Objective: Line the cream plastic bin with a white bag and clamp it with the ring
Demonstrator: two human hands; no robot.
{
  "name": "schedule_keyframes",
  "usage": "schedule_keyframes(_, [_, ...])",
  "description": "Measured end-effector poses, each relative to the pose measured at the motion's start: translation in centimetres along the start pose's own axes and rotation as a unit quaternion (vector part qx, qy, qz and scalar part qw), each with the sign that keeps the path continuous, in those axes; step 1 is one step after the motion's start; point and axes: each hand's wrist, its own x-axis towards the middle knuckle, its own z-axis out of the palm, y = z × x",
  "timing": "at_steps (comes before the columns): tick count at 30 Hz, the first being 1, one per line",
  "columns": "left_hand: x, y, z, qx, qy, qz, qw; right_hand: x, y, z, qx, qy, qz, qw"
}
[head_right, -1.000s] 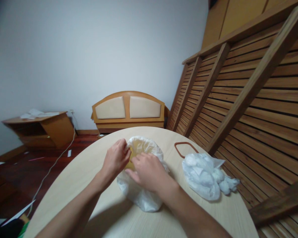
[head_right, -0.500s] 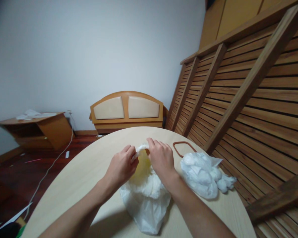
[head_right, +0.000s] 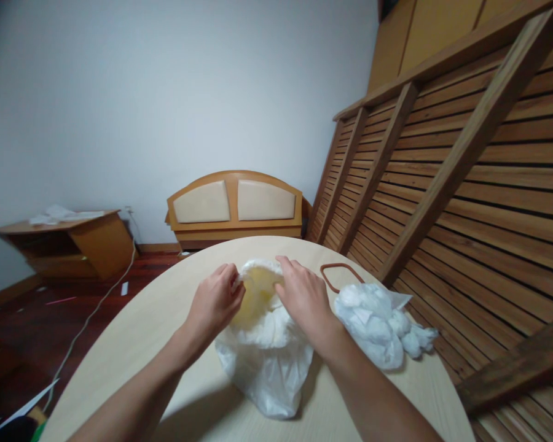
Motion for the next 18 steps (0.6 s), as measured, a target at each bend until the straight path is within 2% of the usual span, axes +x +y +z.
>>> schedule_keyframes(3, [0.2, -0.2, -0.1, -0.003, 0.004, -0.006, 1.0, 0.0, 0.1, -0.5, 0.024, 0.007, 0.009, 1.0])
schedule_keyframes(8, [0.4, -0.4, 0.0, -0.025, 0.004, 0.002, 1.0, 0.1, 0.3, -1.1, 0.007, -0.017, 0.002, 1.0])
schedule_keyframes(14, [-0.3, -0.7, -0.1, -0.059, -0.051, 0.002, 0.997, 0.3, 0.6, -1.0, -0.003, -0.01, 0.01, 1.0])
schedule_keyframes(16, [-0.4, -0.9, -0.5, -0.088, -0.039, 0.028, 0.995, 0.3, 0.5, -1.1, -0.006, -0.009, 0.012, 1.0])
schedule_keyframes(18, [-0.4, -1.0, -0.9, -0.117, 0.001, 0.057, 0.992, 0.2, 0.2, -1.3, -0.006, -0.013, 0.004, 1.0])
